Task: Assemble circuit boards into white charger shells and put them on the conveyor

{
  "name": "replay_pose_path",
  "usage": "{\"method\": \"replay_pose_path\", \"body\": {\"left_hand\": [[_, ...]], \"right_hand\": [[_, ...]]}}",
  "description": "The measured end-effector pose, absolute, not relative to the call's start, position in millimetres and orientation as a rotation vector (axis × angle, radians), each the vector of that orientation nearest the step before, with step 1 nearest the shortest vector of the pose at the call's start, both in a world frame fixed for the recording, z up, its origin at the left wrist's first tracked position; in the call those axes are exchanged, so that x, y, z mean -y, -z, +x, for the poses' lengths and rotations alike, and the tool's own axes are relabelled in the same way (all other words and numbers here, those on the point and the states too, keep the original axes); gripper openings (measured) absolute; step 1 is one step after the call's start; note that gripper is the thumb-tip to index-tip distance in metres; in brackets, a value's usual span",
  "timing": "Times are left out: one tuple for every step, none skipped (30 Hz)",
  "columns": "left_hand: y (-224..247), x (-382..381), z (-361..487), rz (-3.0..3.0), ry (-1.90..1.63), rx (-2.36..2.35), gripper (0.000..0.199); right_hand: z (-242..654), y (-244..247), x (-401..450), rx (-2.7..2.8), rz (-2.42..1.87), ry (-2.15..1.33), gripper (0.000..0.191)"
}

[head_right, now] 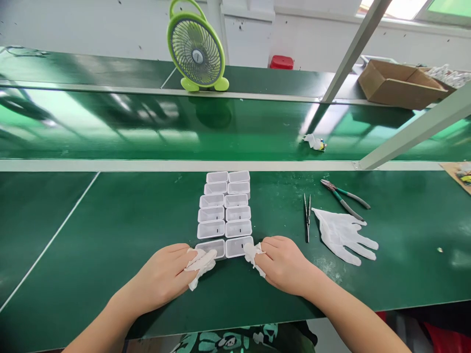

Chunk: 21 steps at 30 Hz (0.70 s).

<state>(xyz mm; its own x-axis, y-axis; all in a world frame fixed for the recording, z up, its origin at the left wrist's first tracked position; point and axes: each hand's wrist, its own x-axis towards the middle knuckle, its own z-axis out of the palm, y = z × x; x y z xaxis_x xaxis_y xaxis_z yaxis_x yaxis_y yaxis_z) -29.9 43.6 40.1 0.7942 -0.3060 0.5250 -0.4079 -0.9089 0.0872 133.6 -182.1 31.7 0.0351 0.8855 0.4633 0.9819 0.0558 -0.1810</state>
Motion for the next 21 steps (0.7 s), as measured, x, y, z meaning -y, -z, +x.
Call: {"method": "replay_pose_path", "body": {"left_hand": [[-39.5,-44.1,-29.6,2.784,-0.777,0.558,0.035],[-38.8,-44.6,-29.3,2.783,-0.789,0.555,0.034],[-38.0,-45.1,-29.0,2.786,-0.796,0.549,0.033],[-37.2,-45.6,-28.8,2.791,-0.797,0.540,0.033],[-36.5,-46.0,-28.6,2.798,-0.791,0.530,0.032],[-36.0,-46.2,-28.5,2.807,-0.788,0.520,0.032],[-35.8,-46.1,-28.5,2.816,-0.790,0.513,0.032],[-35.8,-45.9,-28.5,2.821,-0.795,0.510,0.031],[-36.1,-45.7,-28.5,2.818,-0.800,0.507,0.029],[-36.5,-45.4,-28.6,2.805,-0.814,0.498,0.026],[-37.0,-45.2,-28.7,2.784,-0.833,0.482,0.021],[-37.4,-45.3,-28.7,2.761,-0.852,0.456,0.014],[-37.6,-45.8,-28.8,2.745,-0.862,0.414,0.008],[-37.4,-46.5,-28.8,2.739,-0.864,0.354,0.012],[-36.9,-47.6,-28.8,2.743,-0.846,0.284,0.025],[-35.9,-48.9,-28.8,2.757,-0.812,0.221,0.039],[-34.5,-50.3,-28.6,2.778,-0.765,0.166,0.051],[-32.8,-51.7,-28.4,2.803,-0.711,0.130,0.061],[-30.8,-52.9,-28.1,2.833,-0.661,0.116,0.068],[-28.7,-53.9,-27.9,2.864,-0.618,0.118,0.071],[-26.6,-54.6,-27.6,2.893,-0.580,0.125,0.072]], "right_hand": [[133.6,-31.7,182.0,1.877,-1.858,0.283,0.029],[133.6,-31.9,181.8,1.873,-1.852,0.283,0.029],[133.8,-32.0,181.5,1.871,-1.849,0.280,0.028],[133.9,-32.1,181.3,1.867,-1.848,0.280,0.029],[134.1,-32.0,181.1,1.864,-1.851,0.279,0.029],[134.3,-31.6,181.1,1.861,-1.855,0.278,0.029],[134.4,-31.0,181.2,1.859,-1.858,0.280,0.029],[134.4,-30.1,181.5,1.857,-1.863,0.277,0.030],[134.3,-29.1,181.8,1.857,-1.866,0.269,0.030],[134.2,-28.2,182.2,1.860,-1.863,0.255,0.030],[134.0,-27.7,182.4,1.858,-1.856,0.238,0.030],[133.8,-27.6,182.4,1.847,-1.847,0.223,0.029],[133.6,-28.2,182.1,1.824,-1.838,0.215,0.028],[133.6,-29.4,181.7,1.793,-1.827,0.213,0.026],[133.8,-31.1,181.1,1.756,-1.818,0.221,0.021],[134.2,-33.1,180.4,1.720,-1.818,0.231,0.014],[134.8,-35.0,179.7,1.691,-1.827,0.237,0.005],[135.6,-36.5,179.2,1.676,-1.842,0.240,0.009],[136.5,-37.3,178.8,1.676,-1.865,0.235,0.015],[137.3,-37.3,178.7,1.687,-1.897,0.222,0.017],[138.1,-36.4,178.8,1.706,-1.935,0.201,0.015]]}}
